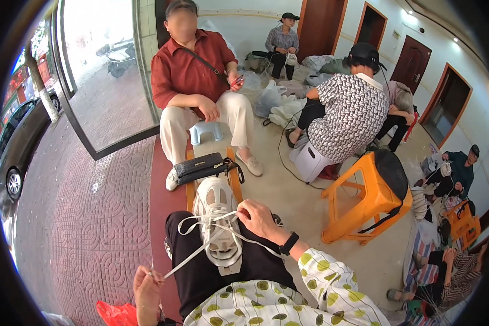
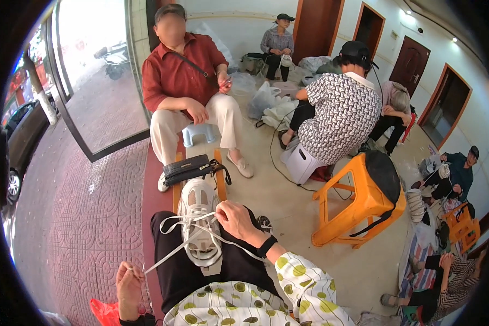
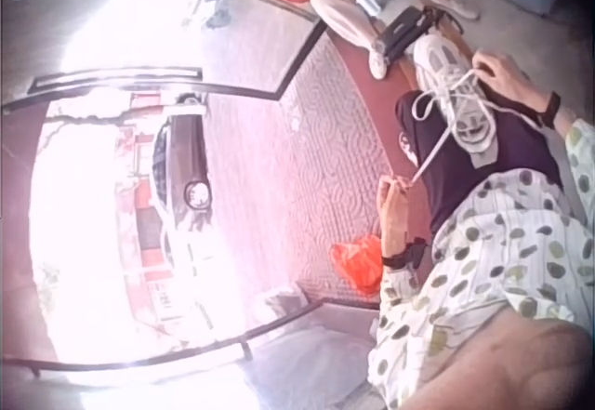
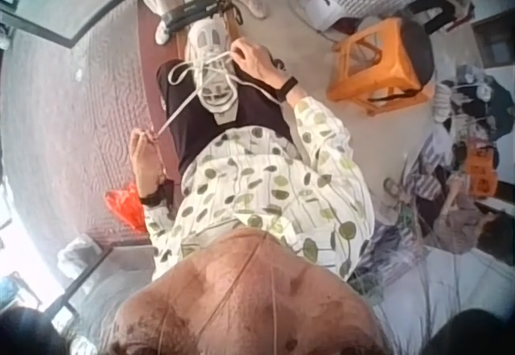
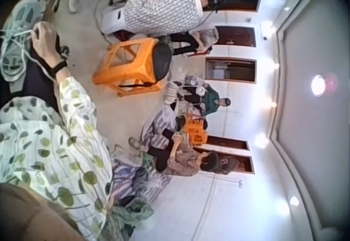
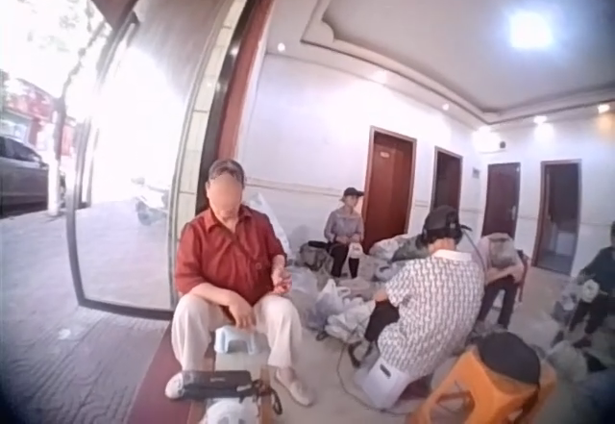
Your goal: The recorder is lacing up a white sneaker while it is held on a small wooden stand.
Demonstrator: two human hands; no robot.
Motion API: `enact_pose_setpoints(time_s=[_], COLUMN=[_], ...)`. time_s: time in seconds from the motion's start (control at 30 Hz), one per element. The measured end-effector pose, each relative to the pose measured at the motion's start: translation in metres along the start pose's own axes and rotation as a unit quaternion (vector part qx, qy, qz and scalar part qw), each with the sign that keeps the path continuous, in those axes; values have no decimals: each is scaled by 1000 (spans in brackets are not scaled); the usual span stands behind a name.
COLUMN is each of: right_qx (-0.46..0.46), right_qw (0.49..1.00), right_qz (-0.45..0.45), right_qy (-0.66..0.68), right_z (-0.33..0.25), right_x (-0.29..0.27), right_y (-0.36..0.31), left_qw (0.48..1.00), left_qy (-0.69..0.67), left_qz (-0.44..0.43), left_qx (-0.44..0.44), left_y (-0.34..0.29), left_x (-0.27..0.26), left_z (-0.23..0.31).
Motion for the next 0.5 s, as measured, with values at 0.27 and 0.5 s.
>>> enact_pose_setpoints(time_s=[0.27,0.5], right_qx=[-13,-24], right_qw=[1000,999], right_qz=[15,31], right_qy=[1,19], right_z=[-3,-5], right_x=[5,-3], right_y=[-6,-12], left_qw=[900,745], left_qy=[423,664], left_qz=[38,24], left_qx=[-103,60], left_y=[-5,40], left_x=[-31,42], left_z=[-32,-7])
Point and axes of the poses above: each hand's wrist, its own y-axis towards the middle knuckle, its own x-axis out of the palm, z = x × y, the point moved 9 cm from there along y, towards the middle knuckle, and after that the axes turned 6 degrees about -z, right-handed, at the moved point
